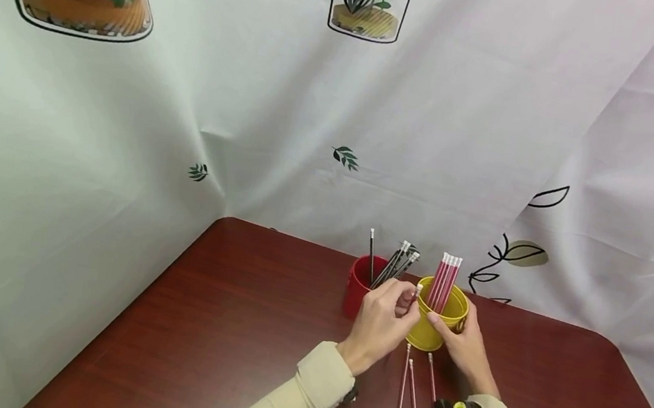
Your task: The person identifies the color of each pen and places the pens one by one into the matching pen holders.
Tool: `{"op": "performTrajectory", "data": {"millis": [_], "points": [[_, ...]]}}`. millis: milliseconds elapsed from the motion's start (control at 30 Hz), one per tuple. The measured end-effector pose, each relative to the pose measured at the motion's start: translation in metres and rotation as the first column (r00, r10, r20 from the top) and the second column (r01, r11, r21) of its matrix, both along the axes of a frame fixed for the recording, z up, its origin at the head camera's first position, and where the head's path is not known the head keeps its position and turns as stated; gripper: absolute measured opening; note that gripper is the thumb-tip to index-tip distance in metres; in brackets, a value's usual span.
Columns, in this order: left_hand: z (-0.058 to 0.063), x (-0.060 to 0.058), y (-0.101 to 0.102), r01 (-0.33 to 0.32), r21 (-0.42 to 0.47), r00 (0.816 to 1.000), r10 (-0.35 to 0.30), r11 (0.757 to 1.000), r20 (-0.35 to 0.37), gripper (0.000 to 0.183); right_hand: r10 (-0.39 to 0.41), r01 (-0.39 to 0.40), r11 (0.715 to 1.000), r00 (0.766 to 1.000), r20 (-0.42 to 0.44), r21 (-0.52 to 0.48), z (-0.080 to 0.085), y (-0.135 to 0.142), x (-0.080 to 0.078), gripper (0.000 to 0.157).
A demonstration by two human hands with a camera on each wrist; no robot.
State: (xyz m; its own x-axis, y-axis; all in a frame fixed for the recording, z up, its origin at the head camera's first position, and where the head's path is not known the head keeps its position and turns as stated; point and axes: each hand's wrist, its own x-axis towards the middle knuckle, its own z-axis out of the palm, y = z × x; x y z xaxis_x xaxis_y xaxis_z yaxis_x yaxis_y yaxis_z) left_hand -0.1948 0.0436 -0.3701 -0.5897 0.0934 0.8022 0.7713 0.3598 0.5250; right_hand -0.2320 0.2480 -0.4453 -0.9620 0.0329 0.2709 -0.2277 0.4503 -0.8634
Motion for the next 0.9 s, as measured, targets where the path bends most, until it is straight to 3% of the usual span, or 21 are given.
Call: {"op": "performTrajectory", "data": {"millis": [200, 700, 900], "points": [[0.012, -0.008, 0.003, 0.021, 0.019, 1.000, -0.021, 1.000, -0.010, 0.013, 0.002, -0.002, 1.000, 1.000, 0.000, -0.008, -0.001, 0.001, 0.000, 0.075], [0.065, -0.035, 0.017, 0.003, -0.062, 0.997, -0.008, 0.998, -0.077, 0.014, -0.008, 0.009, 1.000, 0.999, 0.047, -0.008, 0.000, 0.001, -0.001, 0.076], [0.078, -0.048, 0.021, 0.013, -0.034, 0.995, -0.016, 0.999, -0.100, 0.015, -0.003, 0.003, 1.000, 0.999, 0.042, -0.007, 0.000, 0.001, -0.001, 0.076]]}}
